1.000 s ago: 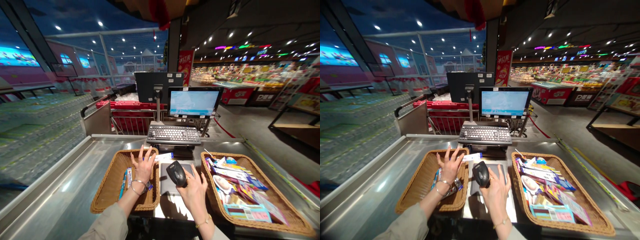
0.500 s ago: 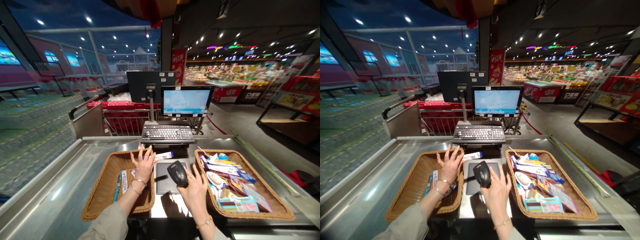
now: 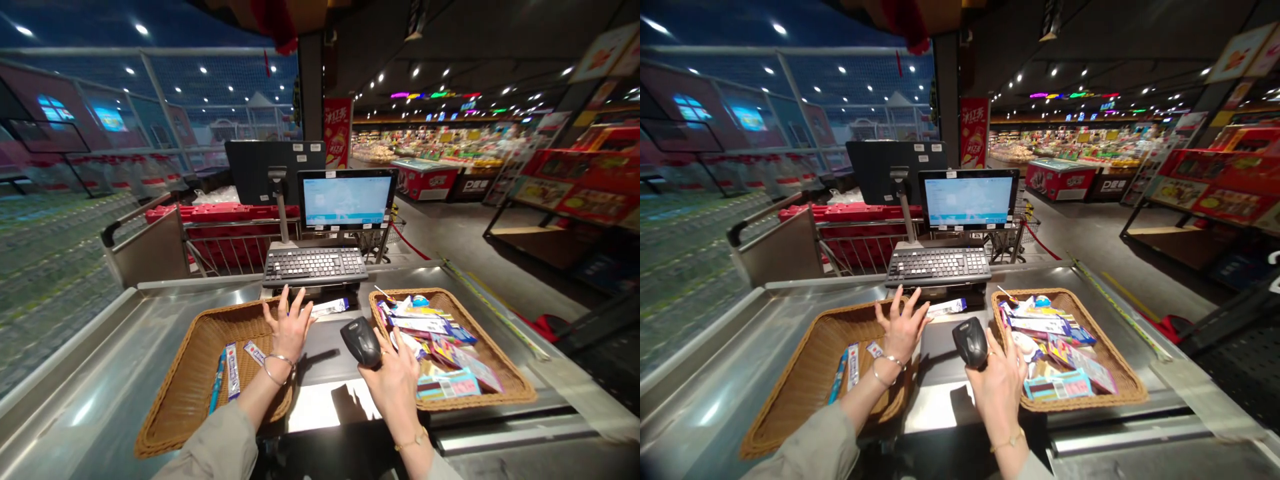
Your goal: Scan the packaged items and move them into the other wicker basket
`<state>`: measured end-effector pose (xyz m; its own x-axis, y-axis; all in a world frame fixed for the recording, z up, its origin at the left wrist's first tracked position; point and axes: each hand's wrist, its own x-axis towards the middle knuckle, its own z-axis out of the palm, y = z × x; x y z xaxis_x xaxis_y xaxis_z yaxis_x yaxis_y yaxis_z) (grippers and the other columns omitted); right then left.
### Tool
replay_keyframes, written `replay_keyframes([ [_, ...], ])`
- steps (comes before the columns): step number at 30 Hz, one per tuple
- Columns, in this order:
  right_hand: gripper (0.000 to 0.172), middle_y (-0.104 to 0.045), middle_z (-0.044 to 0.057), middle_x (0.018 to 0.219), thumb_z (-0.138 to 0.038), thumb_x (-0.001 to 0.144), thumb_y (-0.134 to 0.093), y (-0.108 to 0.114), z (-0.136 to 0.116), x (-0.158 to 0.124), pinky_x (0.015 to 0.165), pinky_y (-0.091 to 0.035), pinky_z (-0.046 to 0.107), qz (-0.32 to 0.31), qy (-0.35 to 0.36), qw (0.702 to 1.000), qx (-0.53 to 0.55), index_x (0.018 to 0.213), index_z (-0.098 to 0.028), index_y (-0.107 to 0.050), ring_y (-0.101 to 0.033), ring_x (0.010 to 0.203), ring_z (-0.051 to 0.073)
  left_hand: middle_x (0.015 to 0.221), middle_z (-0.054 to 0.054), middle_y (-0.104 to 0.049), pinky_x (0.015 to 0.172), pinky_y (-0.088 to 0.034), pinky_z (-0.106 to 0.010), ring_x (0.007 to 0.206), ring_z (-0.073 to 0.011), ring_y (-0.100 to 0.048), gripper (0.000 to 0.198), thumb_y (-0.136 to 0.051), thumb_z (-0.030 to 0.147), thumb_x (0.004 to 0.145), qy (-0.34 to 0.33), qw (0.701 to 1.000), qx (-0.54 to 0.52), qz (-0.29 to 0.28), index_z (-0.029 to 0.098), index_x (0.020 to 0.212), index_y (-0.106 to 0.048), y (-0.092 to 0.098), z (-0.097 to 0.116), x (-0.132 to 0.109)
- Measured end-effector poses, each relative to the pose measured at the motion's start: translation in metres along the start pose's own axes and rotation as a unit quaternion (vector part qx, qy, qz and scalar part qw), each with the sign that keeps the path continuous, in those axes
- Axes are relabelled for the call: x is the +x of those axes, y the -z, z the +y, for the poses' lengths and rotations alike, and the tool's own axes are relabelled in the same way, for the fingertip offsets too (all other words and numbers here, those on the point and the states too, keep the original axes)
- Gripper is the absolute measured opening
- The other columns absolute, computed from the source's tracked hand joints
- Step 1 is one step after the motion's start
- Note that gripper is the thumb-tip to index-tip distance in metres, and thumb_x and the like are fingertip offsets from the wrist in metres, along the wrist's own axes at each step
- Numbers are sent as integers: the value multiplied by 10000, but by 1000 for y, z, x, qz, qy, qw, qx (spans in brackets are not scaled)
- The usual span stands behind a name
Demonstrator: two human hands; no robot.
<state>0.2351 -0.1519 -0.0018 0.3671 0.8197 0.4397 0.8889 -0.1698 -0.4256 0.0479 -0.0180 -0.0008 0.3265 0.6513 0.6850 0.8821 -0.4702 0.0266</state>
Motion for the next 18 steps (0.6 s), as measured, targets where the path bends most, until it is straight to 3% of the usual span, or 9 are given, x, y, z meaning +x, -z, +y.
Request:
replay_keyframes([
  [12, 286, -649, 53, 1233, -369, 771, -595, 24, 46, 0, 1088, -221, 490, 48, -55, 997, -27, 993, -227, -706, -308, 1380, 304, 1438, -6, -505, 1119, 80, -671, 1438, -321, -243, 262, -613, 405, 861, -47, 998, -35, -8, 355, 1112, -668, -13, 57, 23],
  [18, 400, -657, 102, 1207, -438, 773, -588, 31, 69, 1, 1077, -221, 508, 73, -93, 992, -39, 1072, -190, -685, -355, 1345, 315, 1431, 2, -513, 1120, 66, -675, 1425, -329, -270, 256, -626, 403, 854, -74, 996, -50, 1, 352, 1101, -671, -24, 84, 33],
])
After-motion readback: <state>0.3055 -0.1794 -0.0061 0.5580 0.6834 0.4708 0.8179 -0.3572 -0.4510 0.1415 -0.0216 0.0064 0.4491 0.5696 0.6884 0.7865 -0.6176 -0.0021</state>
